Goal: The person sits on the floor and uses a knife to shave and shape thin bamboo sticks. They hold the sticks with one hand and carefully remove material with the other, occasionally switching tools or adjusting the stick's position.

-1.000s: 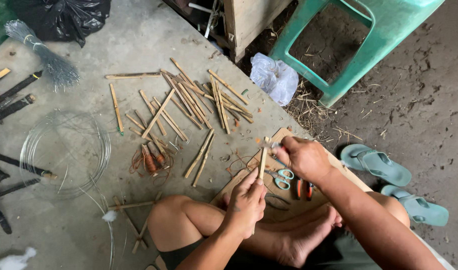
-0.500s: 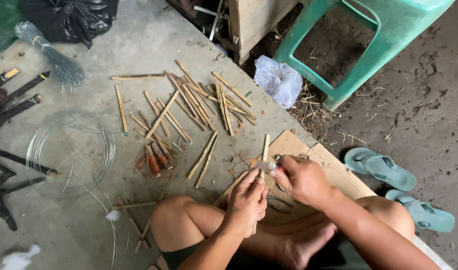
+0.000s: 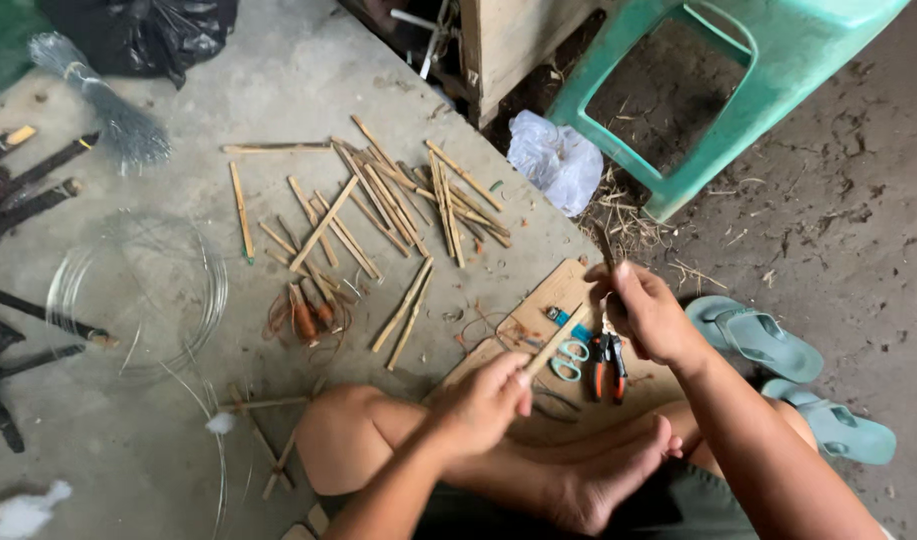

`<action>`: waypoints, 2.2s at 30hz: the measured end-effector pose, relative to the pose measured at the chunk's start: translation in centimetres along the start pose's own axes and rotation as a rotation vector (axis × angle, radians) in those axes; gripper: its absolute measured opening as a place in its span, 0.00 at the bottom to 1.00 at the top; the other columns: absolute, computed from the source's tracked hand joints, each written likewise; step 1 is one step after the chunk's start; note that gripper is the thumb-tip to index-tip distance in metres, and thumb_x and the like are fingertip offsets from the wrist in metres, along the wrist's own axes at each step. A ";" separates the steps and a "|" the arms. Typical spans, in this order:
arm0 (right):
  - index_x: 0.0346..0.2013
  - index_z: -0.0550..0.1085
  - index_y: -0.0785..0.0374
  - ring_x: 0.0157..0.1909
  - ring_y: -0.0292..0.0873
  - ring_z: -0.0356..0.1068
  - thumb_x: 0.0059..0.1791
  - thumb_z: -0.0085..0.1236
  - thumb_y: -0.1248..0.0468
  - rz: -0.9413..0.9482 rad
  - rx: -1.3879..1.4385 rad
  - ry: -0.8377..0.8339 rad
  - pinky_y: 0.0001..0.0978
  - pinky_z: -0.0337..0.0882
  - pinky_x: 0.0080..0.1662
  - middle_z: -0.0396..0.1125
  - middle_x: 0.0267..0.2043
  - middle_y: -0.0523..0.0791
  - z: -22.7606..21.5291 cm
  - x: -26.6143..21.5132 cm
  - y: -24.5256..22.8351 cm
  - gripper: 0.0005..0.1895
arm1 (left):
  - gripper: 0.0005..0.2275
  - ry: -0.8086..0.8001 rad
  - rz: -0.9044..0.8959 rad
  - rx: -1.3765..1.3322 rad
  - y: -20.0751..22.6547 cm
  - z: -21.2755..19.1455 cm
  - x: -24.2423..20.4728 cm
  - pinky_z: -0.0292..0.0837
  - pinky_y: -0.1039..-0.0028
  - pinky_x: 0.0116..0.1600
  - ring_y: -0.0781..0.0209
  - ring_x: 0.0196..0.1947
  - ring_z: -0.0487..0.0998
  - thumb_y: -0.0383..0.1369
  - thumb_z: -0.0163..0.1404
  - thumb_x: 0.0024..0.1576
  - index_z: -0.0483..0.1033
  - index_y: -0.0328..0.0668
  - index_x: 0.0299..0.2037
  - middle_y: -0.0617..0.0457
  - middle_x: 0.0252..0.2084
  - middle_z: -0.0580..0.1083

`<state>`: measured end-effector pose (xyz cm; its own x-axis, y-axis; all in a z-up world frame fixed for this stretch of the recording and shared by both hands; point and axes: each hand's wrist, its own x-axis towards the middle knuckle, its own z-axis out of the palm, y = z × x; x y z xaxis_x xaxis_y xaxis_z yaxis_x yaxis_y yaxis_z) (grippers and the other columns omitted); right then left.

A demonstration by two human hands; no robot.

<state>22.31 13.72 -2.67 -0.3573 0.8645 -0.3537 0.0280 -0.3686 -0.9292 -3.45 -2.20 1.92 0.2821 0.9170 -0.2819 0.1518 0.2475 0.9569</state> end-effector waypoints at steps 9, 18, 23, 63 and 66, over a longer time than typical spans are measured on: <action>0.39 0.79 0.67 0.33 0.33 0.73 0.45 0.65 0.69 0.121 -0.478 -0.439 0.28 0.74 0.36 0.77 0.31 0.42 4.4 -3.3 -1.8 0.09 | 0.10 -0.072 0.091 1.034 2.9 -5.7 2.8 0.67 0.54 0.50 0.53 0.44 0.79 0.27 0.47 0.56 0.81 0.49 0.43 0.53 0.37 0.80; 0.40 0.74 0.65 0.16 0.31 0.56 0.49 0.56 0.70 0.113 0.495 0.153 0.25 0.58 0.22 0.75 0.29 0.45 10.9 -3.7 1.7 0.05 | 0.14 0.537 0.055 0.093 1.9 -1.4 5.3 0.77 0.71 0.50 0.60 0.44 0.78 0.35 0.43 0.67 0.73 0.40 0.60 0.45 0.46 0.78; 0.45 0.77 0.67 0.19 0.31 0.57 0.52 0.58 0.67 0.012 0.257 0.075 0.26 0.57 0.23 0.62 0.22 0.40 12.8 -4.9 3.1 0.09 | 0.13 0.464 0.163 -0.343 -1.5 0.5 6.3 0.75 0.77 0.45 0.67 0.39 0.78 0.33 0.44 0.68 0.75 0.31 0.54 0.51 0.42 0.80; 0.29 0.69 0.60 0.27 0.55 0.71 0.51 0.57 0.50 -0.730 -1.188 0.017 0.48 0.70 0.29 0.68 0.25 0.47 6.8 -0.4 -1.0 0.17 | 0.18 0.351 -0.024 -0.552 1.1 2.2 3.1 0.51 0.83 0.22 0.77 0.19 0.54 0.29 0.36 0.64 0.69 0.39 0.63 0.64 0.21 0.58; 0.32 0.71 0.60 0.25 0.56 0.70 0.51 0.55 0.50 -0.721 -1.169 0.020 0.47 0.70 0.29 0.69 0.25 0.49 6.6 0.3 -0.9 0.16 | 0.18 0.355 -0.101 -0.614 1.0 2.2 3.0 0.48 0.83 0.19 0.77 0.16 0.52 0.30 0.37 0.64 0.70 0.41 0.62 0.65 0.20 0.57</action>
<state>16.00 12.00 -1.24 -0.6145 0.7485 0.2492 0.6101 0.6512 -0.4513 -0.39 0.07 1.84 -0.0460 0.9009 -0.4315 -0.4292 0.3722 0.8229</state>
